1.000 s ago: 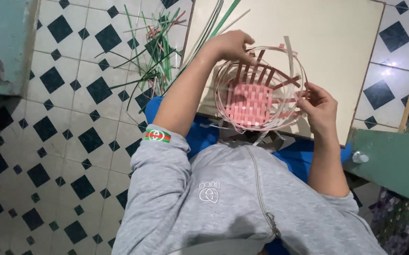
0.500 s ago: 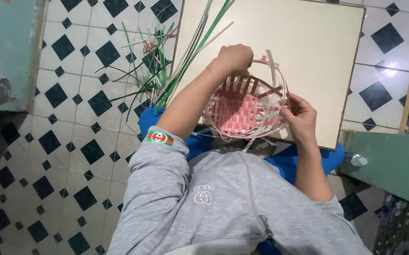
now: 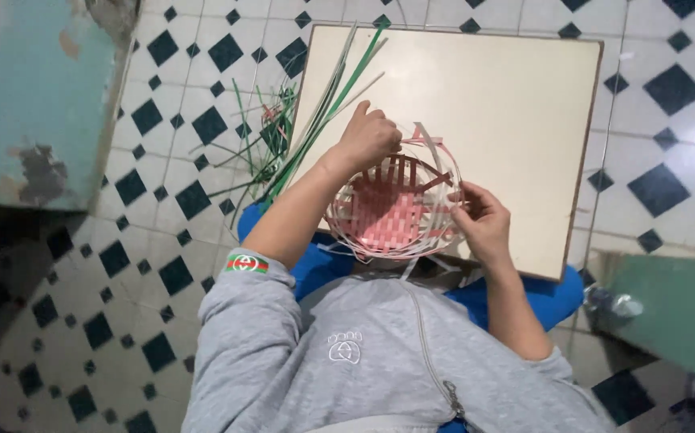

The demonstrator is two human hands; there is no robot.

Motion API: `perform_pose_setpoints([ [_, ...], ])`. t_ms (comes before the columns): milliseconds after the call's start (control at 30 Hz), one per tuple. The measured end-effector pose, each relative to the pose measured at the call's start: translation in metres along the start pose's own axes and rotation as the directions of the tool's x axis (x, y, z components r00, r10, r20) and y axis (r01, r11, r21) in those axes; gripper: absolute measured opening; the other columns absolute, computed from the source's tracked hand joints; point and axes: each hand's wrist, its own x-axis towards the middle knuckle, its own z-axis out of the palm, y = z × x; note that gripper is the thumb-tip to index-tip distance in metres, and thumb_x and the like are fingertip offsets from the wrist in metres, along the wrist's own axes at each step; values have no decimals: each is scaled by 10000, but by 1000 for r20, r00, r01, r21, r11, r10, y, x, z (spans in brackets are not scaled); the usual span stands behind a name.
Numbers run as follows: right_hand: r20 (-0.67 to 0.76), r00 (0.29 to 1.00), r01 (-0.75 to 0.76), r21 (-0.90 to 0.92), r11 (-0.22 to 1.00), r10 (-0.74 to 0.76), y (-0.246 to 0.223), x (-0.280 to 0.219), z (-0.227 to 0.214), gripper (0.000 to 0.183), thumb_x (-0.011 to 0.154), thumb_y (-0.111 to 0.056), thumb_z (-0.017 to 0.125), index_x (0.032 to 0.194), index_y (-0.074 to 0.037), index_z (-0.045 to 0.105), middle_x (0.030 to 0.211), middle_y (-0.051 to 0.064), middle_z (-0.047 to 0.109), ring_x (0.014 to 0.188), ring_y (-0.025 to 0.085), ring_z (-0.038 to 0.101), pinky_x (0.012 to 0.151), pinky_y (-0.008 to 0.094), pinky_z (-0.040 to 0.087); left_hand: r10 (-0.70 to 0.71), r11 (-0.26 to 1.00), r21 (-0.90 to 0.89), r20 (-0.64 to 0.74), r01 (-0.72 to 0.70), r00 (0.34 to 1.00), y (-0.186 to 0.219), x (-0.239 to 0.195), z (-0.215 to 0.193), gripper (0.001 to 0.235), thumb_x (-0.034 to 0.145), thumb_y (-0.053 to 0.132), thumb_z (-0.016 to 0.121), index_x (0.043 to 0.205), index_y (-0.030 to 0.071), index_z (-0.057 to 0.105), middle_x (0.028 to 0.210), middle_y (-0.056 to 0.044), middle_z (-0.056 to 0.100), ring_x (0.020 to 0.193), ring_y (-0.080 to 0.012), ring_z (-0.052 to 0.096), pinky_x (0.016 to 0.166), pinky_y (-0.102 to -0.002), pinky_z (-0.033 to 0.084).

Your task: The person weaves a small basket by hand, interlacing pink and white plastic strips through a pre-formed frame. They repeatedly thread strips through the vertical supports and adjust the weave to tighten the structure.

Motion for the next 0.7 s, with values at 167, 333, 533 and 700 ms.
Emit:
perform_pose_setpoints([
  [167, 63, 995, 78, -60, 995, -75, 7, 12, -7, 482, 784, 72, 684, 1255, 46, 583, 983, 193, 689, 807, 162, 645, 647, 239, 534, -130, 992, -9, -39, 130, 991, 9, -2, 3, 175, 769, 352, 775, 857, 203, 758, 787, -22, 721, 848, -255, 659, 1010, -638, 330],
  [333, 105, 992, 74, -27, 997, -71, 9, 17, -7, 495, 797, 68, 688, 1275, 51, 562, 994, 216, 675, 796, 159, 637, 651, 243, 534, -171, 985, -40, -122, 167, 978, -5, 0, 43, 244, 678, 358, 836, 846, 210, 740, 736, -34, 699, 748, -280, 671, 923, -605, 423],
  [533, -14, 997, 68, -132, 989, -70, 21, 10, -4, 472, 809, 101, 666, 1269, 76, 561, 1014, 246, 665, 821, 207, 641, 661, 286, 528, 44, 998, 64, -404, -20, 914, -10, 8, 55, 226, 657, 376, 806, 760, 192, 724, 666, -57, 668, 677, -284, 626, 855, -634, 432],
  [700, -88, 995, -69, -299, 952, 45, -17, -11, 23, 496, 870, -33, 687, 1335, 17, 523, 1167, 142, 639, 1060, 197, 603, 883, 306, 542, 77, 995, -61, 65, -73, 995, 0, -6, -45, 224, 800, -100, 573, 631, 31, 643, 587, -52, 662, 810, -292, 578, 1027, -692, 304],
])
